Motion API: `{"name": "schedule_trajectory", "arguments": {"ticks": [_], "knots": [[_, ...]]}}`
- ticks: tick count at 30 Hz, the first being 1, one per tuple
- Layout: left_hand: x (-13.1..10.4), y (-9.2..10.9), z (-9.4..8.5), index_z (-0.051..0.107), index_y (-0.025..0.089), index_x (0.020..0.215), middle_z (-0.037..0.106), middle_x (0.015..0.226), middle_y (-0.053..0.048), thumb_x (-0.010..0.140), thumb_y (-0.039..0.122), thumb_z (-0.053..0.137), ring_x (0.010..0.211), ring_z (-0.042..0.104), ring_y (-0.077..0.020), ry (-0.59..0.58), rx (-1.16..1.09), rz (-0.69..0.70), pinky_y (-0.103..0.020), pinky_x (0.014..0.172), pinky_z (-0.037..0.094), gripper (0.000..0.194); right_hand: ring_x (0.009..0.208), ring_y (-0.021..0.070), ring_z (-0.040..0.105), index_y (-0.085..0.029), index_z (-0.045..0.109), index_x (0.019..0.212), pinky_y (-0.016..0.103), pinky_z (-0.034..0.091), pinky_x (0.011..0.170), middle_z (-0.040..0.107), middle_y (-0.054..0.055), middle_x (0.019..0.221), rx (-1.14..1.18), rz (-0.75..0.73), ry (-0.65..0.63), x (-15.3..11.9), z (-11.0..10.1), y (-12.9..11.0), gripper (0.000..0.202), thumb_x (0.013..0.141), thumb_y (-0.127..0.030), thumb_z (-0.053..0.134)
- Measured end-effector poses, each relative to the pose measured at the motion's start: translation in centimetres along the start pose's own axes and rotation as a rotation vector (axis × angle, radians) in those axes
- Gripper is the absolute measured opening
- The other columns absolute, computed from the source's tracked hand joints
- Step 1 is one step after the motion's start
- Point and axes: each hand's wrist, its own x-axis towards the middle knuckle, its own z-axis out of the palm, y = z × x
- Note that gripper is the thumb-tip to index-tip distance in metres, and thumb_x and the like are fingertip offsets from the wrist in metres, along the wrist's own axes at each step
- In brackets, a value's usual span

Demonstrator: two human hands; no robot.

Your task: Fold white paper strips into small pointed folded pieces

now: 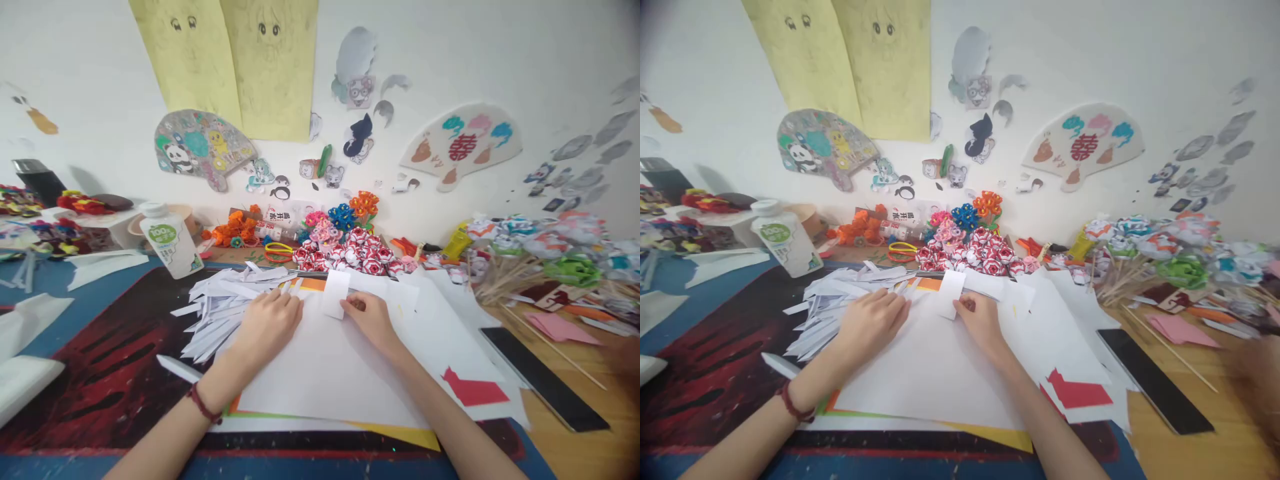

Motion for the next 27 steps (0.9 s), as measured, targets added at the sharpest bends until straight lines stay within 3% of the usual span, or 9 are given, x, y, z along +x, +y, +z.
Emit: {"name": "schedule_trajectory", "arguments": {"ticks": [3, 6, 9, 13, 16, 20, 23, 27], "knots": [[-0.1, 0.9, 0.0, 0.061, 0.016, 0.084, 0.066, 0.073, -0.006, 0.095, 0.037, 0.044, 0.071, 0.061, -0.0206, -0.088, -0.125, -0.114, -0.029, 0.060, 0.037, 0.029, 0.060, 0.0160, 0.058, -0.017, 0.061, 0.077, 0.026, 0.043, 0.058, 0.062, 0.001, 0.066, 0.119, -0.050, -0.062, -0.5, 0.0, -0.9, 0.027, 0.085, -0.042, 0.052], [0.0, 0.7, -0.1, 0.058, 0.017, 0.097, 0.067, 0.081, -0.004, 0.094, 0.042, 0.044, 0.071, 0.061, -0.0185, -0.133, -0.358, -0.290, -0.026, 0.059, 0.038, 0.028, 0.063, 0.0146, 0.058, -0.018, 0.060, 0.076, 0.026, 0.046, 0.062, 0.060, 0.000, 0.068, 0.347, -0.141, -0.201, -1.3, 0.3, -1.9, 0.024, 0.083, -0.040, 0.058], [0.3, 0.2, -0.2, 0.054, 0.018, 0.078, 0.059, 0.066, 0.001, 0.095, 0.036, 0.041, 0.059, 0.054, -0.0137, -0.176, -0.610, -0.356, -0.024, 0.056, 0.035, 0.028, 0.058, 0.0129, 0.055, -0.017, 0.060, 0.077, 0.025, 0.045, 0.059, 0.058, 0.000, 0.067, 0.469, -0.114, -0.303, -2.0, 0.7, -2.5, 0.023, 0.082, -0.039, 0.062], [0.4, 0.4, 0.0, 0.045, 0.018, 0.065, 0.052, 0.061, 0.002, 0.095, 0.029, 0.039, 0.058, 0.049, -0.0120, -0.238, -0.714, -0.264, -0.023, 0.056, 0.032, 0.033, 0.052, 0.0130, 0.054, -0.017, 0.054, 0.065, 0.024, 0.041, 0.052, 0.056, -0.001, 0.058, 0.458, -0.051, -0.267, -2.5, 1.1, -2.9, 0.032, 0.080, -0.044, 0.064], [0.0, 1.3, 0.4, 0.049, 0.018, 0.070, 0.057, 0.065, 0.001, 0.095, 0.028, 0.039, 0.060, 0.052, -0.0126, -0.267, -0.693, -0.240, -0.023, 0.057, 0.034, 0.029, 0.053, 0.0171, 0.059, -0.017, 0.054, 0.057, 0.026, 0.043, 0.052, 0.060, 0.001, 0.053, 0.434, 0.022, -0.227, -2.7, 1.2, -3.1, 0.039, 0.078, -0.048, 0.064], [-0.7, 2.1, 1.0, 0.056, 0.017, 0.085, 0.063, 0.076, -0.003, 0.095, 0.028, 0.043, 0.068, 0.058, -0.0161, -0.086, -0.507, -0.265, -0.026, 0.061, 0.040, 0.019, 0.058, 0.0220, 0.064, -0.015, 0.062, 0.058, 0.032, 0.048, 0.061, 0.067, 0.007, 0.058, 0.463, 0.100, -0.205, -3.1, 1.7, -3.6, 0.041, 0.079, -0.051, 0.062], [-1.1, 2.1, 1.2, 0.057, 0.016, 0.088, 0.062, 0.076, -0.005, 0.095, 0.022, 0.042, 0.071, 0.059, -0.0181, 0.059, -0.303, -0.097, -0.029, 0.065, 0.043, 0.017, 0.065, 0.0238, 0.067, -0.014, 0.065, 0.065, 0.035, 0.052, 0.068, 0.071, 0.010, 0.066, 0.624, 0.155, -0.218, -3.4, 2.1, -3.8, 0.039, 0.078, -0.051, 0.064], [-1.2, 2.2, 1.1, 0.056, 0.012, 0.107, 0.066, 0.087, -0.010, 0.094, 0.013, 0.041, 0.076, 0.062, -0.0199, 0.124, -0.128, 0.120, -0.031, 0.068, 0.047, 0.020, 0.069, 0.0237, 0.069, -0.015, 0.061, 0.062, 0.036, 0.055, 0.072, 0.070, 0.008, 0.064, 0.799, 0.217, -0.173, -3.5, 2.4, -3.9, 0.038, 0.074, -0.049, 0.070]]}}
